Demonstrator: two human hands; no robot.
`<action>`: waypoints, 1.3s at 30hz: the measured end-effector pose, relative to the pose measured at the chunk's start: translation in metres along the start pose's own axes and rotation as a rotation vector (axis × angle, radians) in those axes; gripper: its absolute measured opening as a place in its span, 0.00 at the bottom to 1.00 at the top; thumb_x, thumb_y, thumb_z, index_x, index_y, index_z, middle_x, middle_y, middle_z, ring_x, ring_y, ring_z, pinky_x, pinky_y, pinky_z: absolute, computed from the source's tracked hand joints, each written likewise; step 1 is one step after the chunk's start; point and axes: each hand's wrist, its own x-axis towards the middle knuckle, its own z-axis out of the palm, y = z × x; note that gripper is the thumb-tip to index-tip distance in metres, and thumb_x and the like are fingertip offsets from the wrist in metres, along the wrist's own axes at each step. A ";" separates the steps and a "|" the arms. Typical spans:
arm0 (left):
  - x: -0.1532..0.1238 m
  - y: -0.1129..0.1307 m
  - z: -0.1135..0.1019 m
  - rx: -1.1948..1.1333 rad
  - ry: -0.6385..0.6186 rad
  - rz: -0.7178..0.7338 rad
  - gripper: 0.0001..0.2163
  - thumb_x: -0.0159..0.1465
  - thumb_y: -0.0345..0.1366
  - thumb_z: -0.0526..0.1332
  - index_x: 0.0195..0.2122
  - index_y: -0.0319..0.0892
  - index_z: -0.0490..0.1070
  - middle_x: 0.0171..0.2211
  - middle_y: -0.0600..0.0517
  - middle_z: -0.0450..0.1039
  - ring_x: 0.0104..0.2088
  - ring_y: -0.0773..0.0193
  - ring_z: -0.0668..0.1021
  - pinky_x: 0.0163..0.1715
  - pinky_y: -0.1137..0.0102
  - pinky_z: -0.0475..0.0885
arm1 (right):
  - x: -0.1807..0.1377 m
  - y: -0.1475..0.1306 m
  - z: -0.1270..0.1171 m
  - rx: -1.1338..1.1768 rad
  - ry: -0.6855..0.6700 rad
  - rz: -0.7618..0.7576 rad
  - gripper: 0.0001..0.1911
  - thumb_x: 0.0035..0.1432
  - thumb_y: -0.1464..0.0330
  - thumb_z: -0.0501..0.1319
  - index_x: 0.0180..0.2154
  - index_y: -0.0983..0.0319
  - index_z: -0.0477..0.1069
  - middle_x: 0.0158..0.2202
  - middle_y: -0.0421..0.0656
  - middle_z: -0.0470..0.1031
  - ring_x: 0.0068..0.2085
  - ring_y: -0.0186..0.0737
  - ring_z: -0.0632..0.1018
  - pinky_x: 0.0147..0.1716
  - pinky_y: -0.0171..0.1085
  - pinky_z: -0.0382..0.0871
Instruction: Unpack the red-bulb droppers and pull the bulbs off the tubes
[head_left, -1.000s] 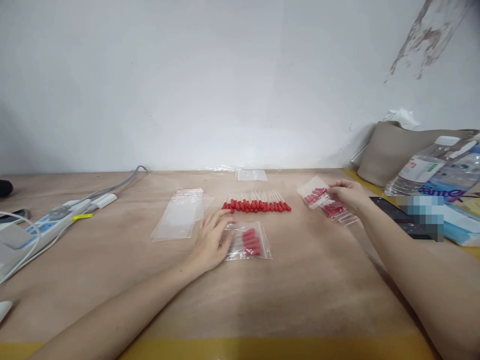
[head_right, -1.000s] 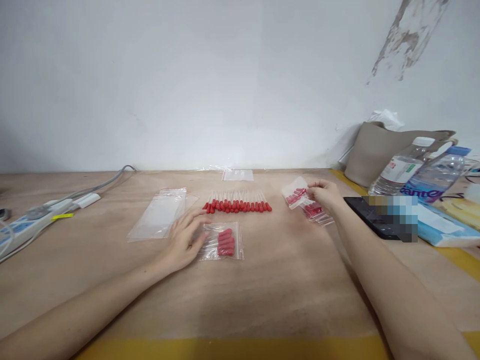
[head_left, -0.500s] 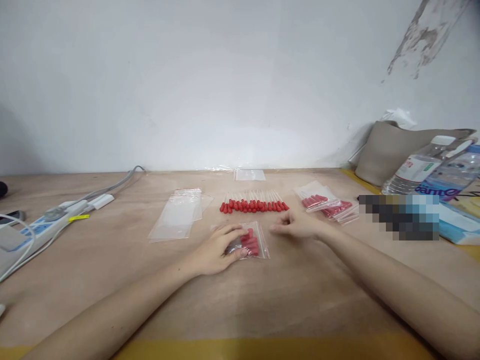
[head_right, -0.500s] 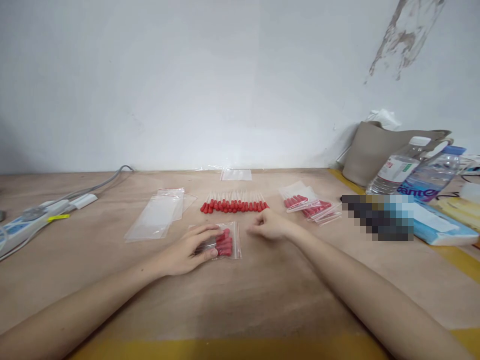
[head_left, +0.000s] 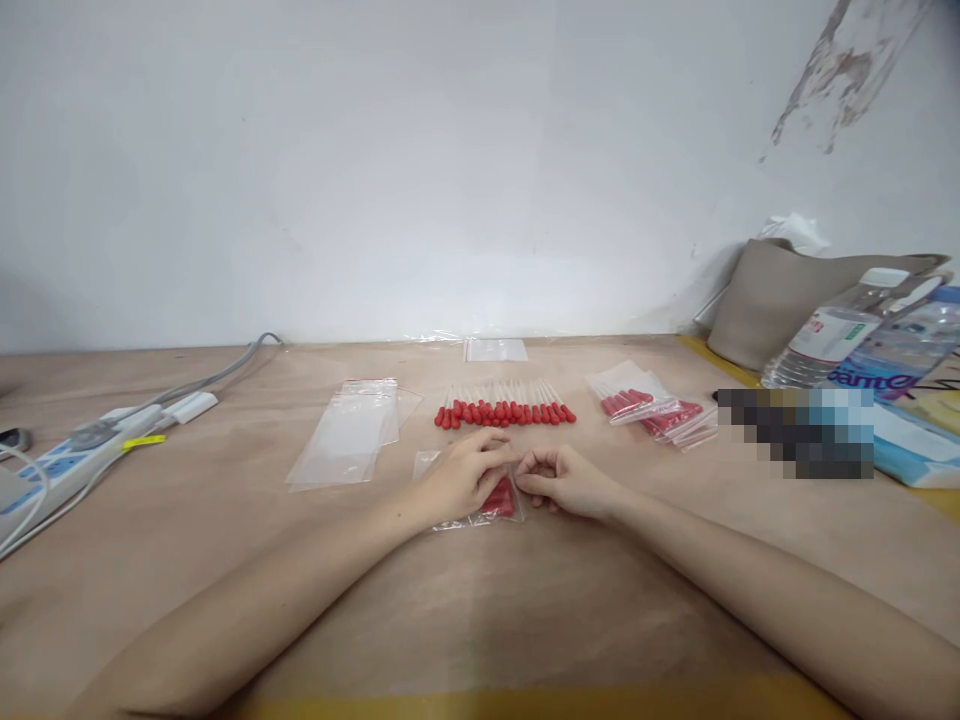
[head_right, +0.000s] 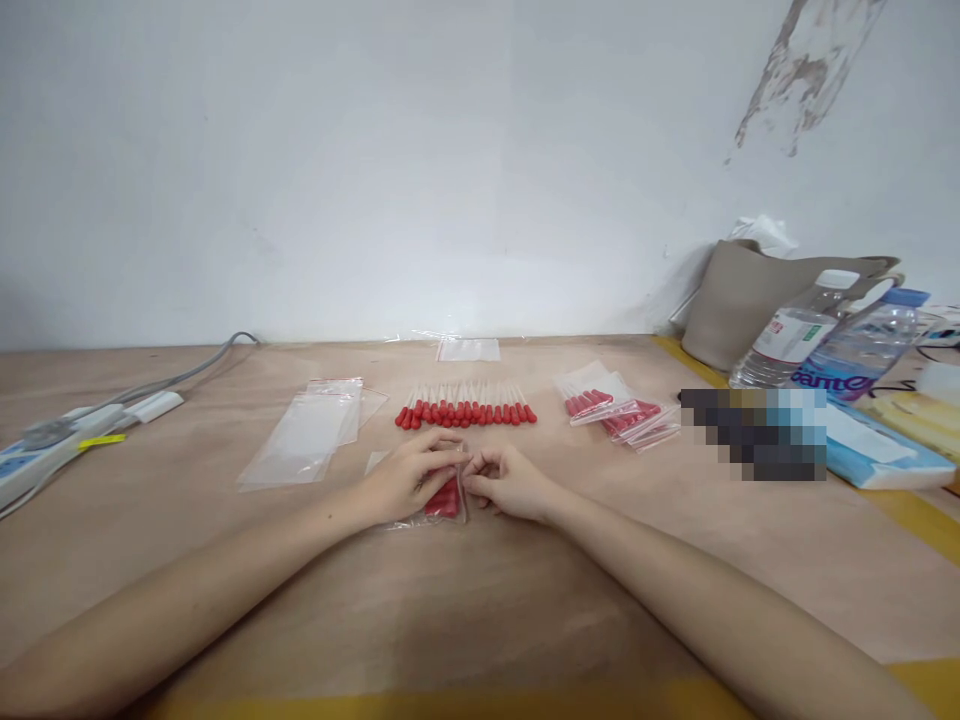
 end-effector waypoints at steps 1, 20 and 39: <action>0.001 -0.003 0.001 0.004 -0.002 0.016 0.11 0.63 0.30 0.51 0.41 0.44 0.72 0.47 0.48 0.66 0.43 0.63 0.73 0.42 0.68 0.69 | 0.000 0.004 0.000 0.007 0.007 -0.050 0.13 0.48 0.60 0.61 0.30 0.63 0.65 0.20 0.35 0.65 0.21 0.27 0.66 0.18 0.28 0.60; 0.000 -0.015 0.009 0.198 0.112 0.272 0.11 0.63 0.28 0.51 0.37 0.42 0.73 0.39 0.52 0.75 0.36 0.68 0.77 0.34 0.74 0.72 | -0.006 0.019 -0.009 -1.014 0.283 -1.105 0.10 0.57 0.73 0.53 0.24 0.61 0.67 0.25 0.39 0.70 0.28 0.29 0.69 0.27 0.29 0.60; -0.001 -0.014 0.008 0.445 0.193 0.427 0.08 0.61 0.27 0.52 0.33 0.40 0.70 0.36 0.53 0.75 0.29 0.69 0.77 0.27 0.75 0.71 | -0.005 0.016 -0.010 -1.117 0.328 -1.153 0.12 0.58 0.72 0.52 0.23 0.62 0.65 0.23 0.39 0.68 0.26 0.29 0.67 0.26 0.31 0.58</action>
